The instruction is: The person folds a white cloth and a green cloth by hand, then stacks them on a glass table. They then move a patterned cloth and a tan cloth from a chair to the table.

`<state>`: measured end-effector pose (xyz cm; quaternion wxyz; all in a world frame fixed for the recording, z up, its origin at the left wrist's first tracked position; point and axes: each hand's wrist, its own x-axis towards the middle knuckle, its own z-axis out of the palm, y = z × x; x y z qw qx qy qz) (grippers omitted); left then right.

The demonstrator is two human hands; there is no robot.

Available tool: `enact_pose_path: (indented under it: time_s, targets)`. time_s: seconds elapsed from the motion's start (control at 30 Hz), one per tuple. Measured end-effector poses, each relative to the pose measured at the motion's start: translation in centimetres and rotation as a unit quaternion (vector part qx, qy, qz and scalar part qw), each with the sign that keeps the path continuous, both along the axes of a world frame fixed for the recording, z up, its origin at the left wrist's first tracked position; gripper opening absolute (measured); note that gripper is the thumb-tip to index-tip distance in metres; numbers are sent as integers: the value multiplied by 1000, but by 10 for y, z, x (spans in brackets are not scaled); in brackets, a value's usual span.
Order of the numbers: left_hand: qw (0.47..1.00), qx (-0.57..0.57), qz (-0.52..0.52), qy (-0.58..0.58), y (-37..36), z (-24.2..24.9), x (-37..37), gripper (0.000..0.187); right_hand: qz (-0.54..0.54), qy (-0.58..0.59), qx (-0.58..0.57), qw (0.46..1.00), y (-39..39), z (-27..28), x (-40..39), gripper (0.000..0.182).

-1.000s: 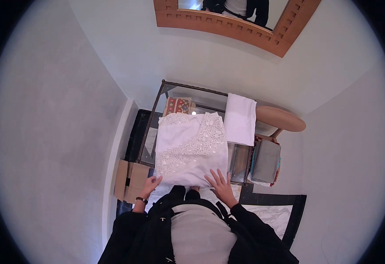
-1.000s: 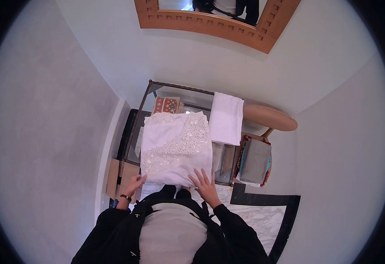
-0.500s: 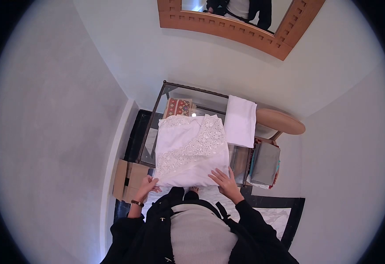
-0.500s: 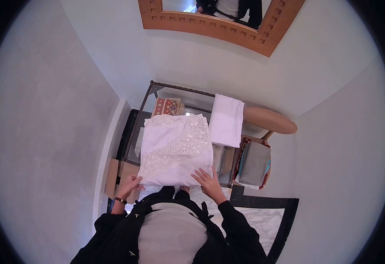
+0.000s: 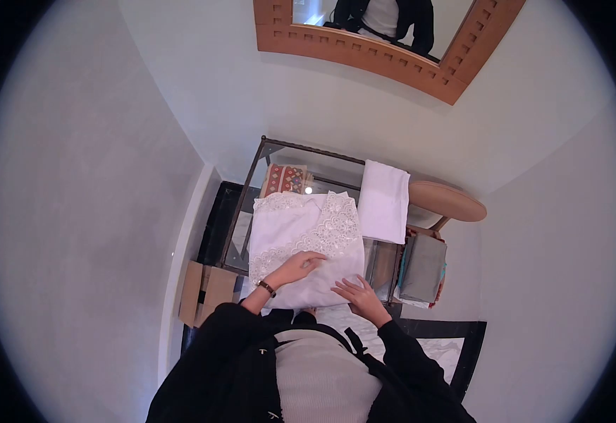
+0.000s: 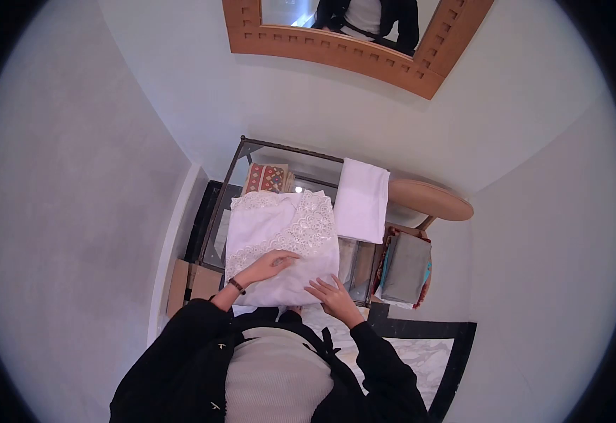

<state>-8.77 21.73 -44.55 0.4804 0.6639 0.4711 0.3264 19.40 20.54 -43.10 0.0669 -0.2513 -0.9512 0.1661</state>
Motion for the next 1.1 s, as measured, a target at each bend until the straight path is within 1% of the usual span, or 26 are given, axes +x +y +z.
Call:
enact_pose_path:
  time_s: [0.1,0.2,0.3,0.33,0.4,0.43,0.47,0.5,0.53,0.57,0.6,0.63,0.67,0.7,0.73,0.77,0.83,0.87,0.9,0.93,0.97,1.0,1.03,1.07,1.1]
  targets:
    - [996,-24,-74,39,22,-47,-7,28,-6,30,-36,999,8,1,0,67]
    - [977,-176,-52,-111,35,-65,-20,36,-39,54,-134,989,23,23,-8,59]
    - [956,-273,-89,-60,50,-16,-35,47,-85,8,-238,968,49,51,-20,48]
    - [939,-317,-99,-89,58,-17,-41,50,-83,32,-250,964,59,60,-24,36]
    - [896,-402,-117,-147,71,-19,-53,55,-29,44,-301,952,89,53,-32,33]
    - [887,-418,-106,-165,76,-14,-62,56,-1,50,-326,944,107,49,-36,32]
    - [877,-434,-95,-182,79,-10,-73,56,26,32,-348,937,125,44,-39,30]
    - [867,-449,-84,-199,81,-6,-85,57,31,25,-385,922,140,51,-44,29]
    - [870,-444,-53,-208,81,-9,-98,57,37,19,-422,906,154,60,-49,29]
    - [855,-460,-44,-236,79,-12,-110,55,43,14,-459,888,166,70,-56,29]
    - [839,-476,-33,-263,77,-26,-122,54,17,-8,-497,868,178,75,-60,30]
    - [821,-490,-22,-291,72,-31,-128,52,-25,-20,-535,844,189,74,-64,30]
    - [803,-503,26,-318,65,-36,-131,50,-67,-33,-571,818,199,72,-69,31]
    - [797,-509,67,-319,58,-32,-136,52,-110,-47,-605,787,209,70,-73,32]
    - [789,-514,107,-319,51,-30,-145,55,-246,-80,-539,802,206,98,-83,35]
    - [780,-519,146,-318,47,-29,-152,57,-249,-21,-604,757,213,87,-83,39]
    - [786,-446,163,-395,40,-40,-163,67,-249,96,-717,644,239,33,-74,46]
    - [786,-407,170,-433,38,-39,-166,73,-287,101,-696,650,254,-11,-67,62]
    - [784,-366,179,-469,38,-36,-168,78,-267,167,-727,610,252,-11,-66,67]
    - [713,-422,186,-528,35,-28,-175,83,-244,230,-754,565,249,-12,-65,73]
    - [740,-391,197,-511,33,-27,-173,80,-220,293,-775,516,245,-13,-64,79]
    - [765,-358,207,-493,29,-38,-171,78,-228,327,-788,470,242,-23,-58,88]
    - [789,-326,215,-475,26,-39,-167,76,-251,335,-765,490,229,-24,-57,90]
    - [867,-273,250,-333,22,-40,-160,69,-273,342,-741,510,217,-24,-54,91]
    - [919,-211,277,-183,19,-27,-147,63,-293,349,-714,531,206,-18,-55,93]
